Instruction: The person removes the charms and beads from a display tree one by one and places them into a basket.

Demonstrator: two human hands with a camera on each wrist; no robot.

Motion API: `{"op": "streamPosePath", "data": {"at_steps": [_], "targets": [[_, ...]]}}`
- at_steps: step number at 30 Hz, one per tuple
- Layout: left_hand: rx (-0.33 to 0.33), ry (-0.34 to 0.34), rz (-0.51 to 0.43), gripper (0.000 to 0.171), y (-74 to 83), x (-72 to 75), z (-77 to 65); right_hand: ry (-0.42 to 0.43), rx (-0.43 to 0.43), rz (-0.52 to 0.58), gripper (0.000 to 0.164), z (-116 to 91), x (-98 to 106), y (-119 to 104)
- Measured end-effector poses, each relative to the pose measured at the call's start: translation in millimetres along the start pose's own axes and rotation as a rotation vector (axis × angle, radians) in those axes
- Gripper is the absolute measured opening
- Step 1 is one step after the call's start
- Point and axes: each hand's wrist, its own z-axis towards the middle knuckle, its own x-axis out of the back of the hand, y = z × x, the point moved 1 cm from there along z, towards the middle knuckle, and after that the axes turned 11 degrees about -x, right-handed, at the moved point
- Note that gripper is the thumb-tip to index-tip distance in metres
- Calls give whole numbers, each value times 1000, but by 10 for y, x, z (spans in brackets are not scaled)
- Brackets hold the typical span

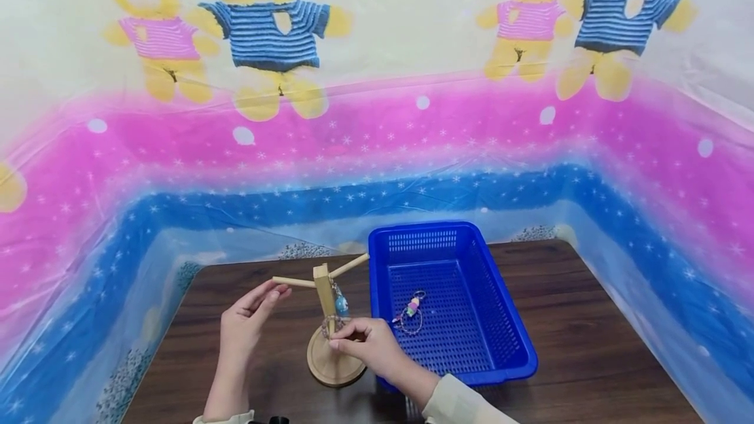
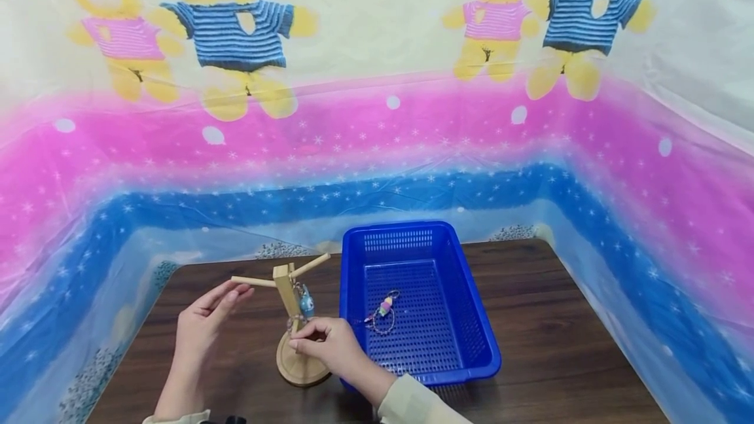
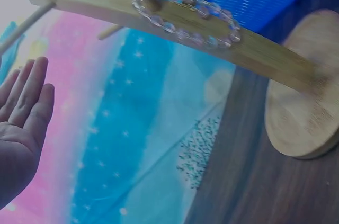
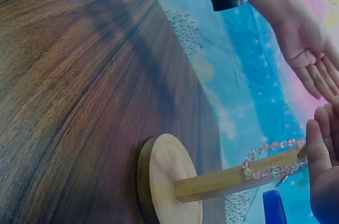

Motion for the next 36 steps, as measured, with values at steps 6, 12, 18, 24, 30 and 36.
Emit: {"op": "streamPosePath", "data": {"at_steps": [6, 12, 18, 24, 30, 36], "targets": [[3, -6, -18, 29, 77, -34, 27, 2, -13, -15, 18, -14, -16, -21], [37, 1, -9, 25, 106, -110, 59, -2, -17, -17, 18, -19, -33, -29], [46, 31, -74, 26, 110, -186, 85, 3, -6, -17, 18, -11, -37, -22], [37, 114, -210, 32, 67, -238, 96, 9, -3, -25, 17, -14, -49, -28], [9, 155, -273, 27, 22, -309, 102, 15, -10, -50, 18, -37, -42, -57], [-2, 181, -272, 28, 8, -348, 109, 27, -30, -60, 19, -17, -6, -48]]}}
